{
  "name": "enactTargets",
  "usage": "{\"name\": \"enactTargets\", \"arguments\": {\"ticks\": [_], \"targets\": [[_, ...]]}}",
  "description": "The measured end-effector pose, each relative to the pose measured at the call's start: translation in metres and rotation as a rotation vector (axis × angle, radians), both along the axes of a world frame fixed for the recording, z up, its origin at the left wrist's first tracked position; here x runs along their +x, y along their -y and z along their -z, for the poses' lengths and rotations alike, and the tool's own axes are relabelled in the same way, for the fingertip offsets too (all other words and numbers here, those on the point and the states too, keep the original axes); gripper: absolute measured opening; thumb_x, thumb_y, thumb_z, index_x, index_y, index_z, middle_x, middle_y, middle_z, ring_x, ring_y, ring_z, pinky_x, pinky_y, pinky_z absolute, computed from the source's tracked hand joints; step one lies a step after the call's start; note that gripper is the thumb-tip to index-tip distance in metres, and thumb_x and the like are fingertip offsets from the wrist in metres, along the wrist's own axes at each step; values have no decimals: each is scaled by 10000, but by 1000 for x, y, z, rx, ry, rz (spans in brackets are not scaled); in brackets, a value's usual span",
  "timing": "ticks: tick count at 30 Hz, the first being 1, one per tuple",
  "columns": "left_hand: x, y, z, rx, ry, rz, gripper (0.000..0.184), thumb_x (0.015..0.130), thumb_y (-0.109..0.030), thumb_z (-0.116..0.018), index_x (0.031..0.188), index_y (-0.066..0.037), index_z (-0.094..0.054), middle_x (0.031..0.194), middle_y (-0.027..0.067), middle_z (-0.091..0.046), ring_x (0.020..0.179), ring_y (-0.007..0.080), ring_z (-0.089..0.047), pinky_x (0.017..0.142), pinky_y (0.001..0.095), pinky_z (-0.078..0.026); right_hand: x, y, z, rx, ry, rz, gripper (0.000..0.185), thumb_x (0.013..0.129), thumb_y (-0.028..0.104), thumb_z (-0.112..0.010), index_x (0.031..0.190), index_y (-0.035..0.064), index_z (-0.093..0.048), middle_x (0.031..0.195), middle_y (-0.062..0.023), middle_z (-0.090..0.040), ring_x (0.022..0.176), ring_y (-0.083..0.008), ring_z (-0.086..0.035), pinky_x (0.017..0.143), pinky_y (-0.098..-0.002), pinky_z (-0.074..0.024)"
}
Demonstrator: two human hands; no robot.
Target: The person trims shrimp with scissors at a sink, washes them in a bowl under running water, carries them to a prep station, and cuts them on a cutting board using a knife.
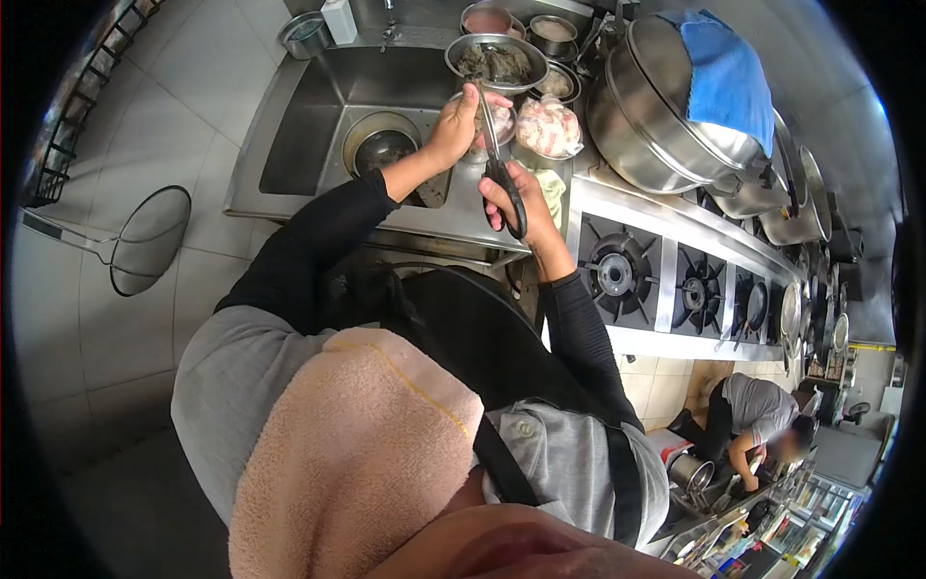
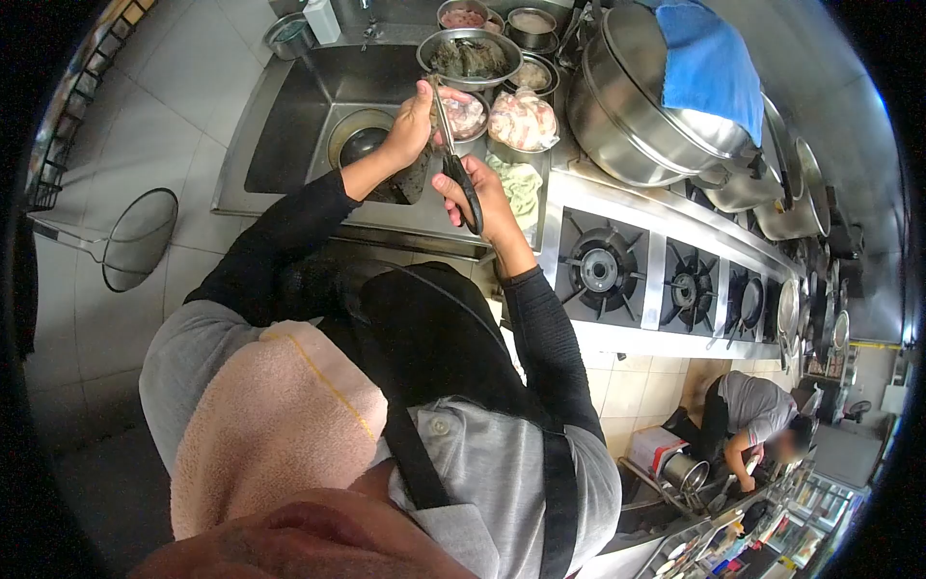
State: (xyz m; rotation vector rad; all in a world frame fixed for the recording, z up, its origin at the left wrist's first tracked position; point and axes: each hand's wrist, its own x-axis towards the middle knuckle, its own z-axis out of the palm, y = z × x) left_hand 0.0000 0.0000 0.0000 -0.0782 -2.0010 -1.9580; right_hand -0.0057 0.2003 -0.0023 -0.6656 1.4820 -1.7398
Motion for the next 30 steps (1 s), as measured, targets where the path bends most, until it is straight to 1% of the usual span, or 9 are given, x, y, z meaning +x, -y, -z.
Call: {"name": "enactTargets", "arguments": {"ticks": [2, 5, 11, 14, 19, 22, 25, 29, 30], "targets": [[5, -1, -4, -3, -22, -6, 713, 1074, -570, -149, 1305, -68, -601, 795, 9, -653, 633, 52, -546, 557, 198, -431, 3, -2, 1, 22, -2, -3, 329, 915, 290, -765, 951, 45, -548, 639, -11, -568, 458, -100, -529, 434, -233, -420], [8, -11, -6, 18, -25, -130, 689, 1080, -554, -170, 1288, -67, -611, 759, -7, -628, 607, 52, -510, 548, 203, -416, 5, -6, 10, -34, 69, -15, 327, 919, 292, -760, 943, 45, -547, 630, -9, -562, 457, -94, -520, 433, -237, -417], [13, -6, -3, -33, -35, -47, 613, 1095, -502, -228, 1384, -85, -572, 671, -15, -536, 569, 64, -503, 551, 223, -441, 5, -1, 1, 8, 88, -30, 326, 931, 309, -742, 956, 46, -550, 652, -22, -573, 462, -102, -519, 437, -241, -418], [11, -1, 2, -39, -44, -65, 595, 1097, -498, -235, 1409, -114, -566, 649, -28, -507, 572, 58, -498, 555, 223, -439, 6, -2, 3, -30, 119, -10, 321, 935, 312, -737, 949, 47, -557, 655, -32, -575, 471, -116, -528, 446, -244, -426], [14, 1, 5, -83, -10, -69, 593, 1095, -501, -247, 1415, -117, -567, 636, -35, -492, 576, 54, -489, 558, 219, -435, 6, -2, 3, -53, 182, -43, 318, 932, 309, -742, 933, 49, -558, 656, -38, -585, 472, -115, -535, 445, -247, -435], [15, 5, 5, -81, -1, -46, 594, 1093, -504, -256, 1420, -114, -561, 632, -33, -484, 570, 55, -475, 565, 223, -448, 1, 0, 3, 58, 83, -37, 317, 933, 313, -740, 932, 52, -560, 656, -33, -591, 471, -106, -533, 437, -244, -429], [15, 7, 5, -30, -7, -47, 596, 1091, -508, -260, 1428, -111, -550, 630, -29, -479, 563, 59, -465, 578, 231, -468, 3, -2, 7, 20, 91, -44, 313, 933, 311, -741, 936, 56, -560, 650, -26, -592, 472, -98, -539, 431, -239, -421], [18, 8, 4, -57, -6, -30, 627, 1097, -503, -217, 1480, -83, -482, 613, -28, -470, 569, 77, -487, 594, 232, -449, 7, -4, 8, -50, 136, -64, 408, 928, 426, -720, 967, 51, -564, 655, -37, -606, 476, -107, -555, 430, -233, -412], [18, 8, 4, -58, -12, -39, 615, 1095, -503, -234, 1468, -91, -499, 621, -26, -476, 570, 73, -485, 593, 235, -461, 8, -5, 6, -44, 122, -69, 437, 926, 458, -712, 976, 49, -566, 658, -42, -609, 476, -112, -558, 430, -232, -410]]}}
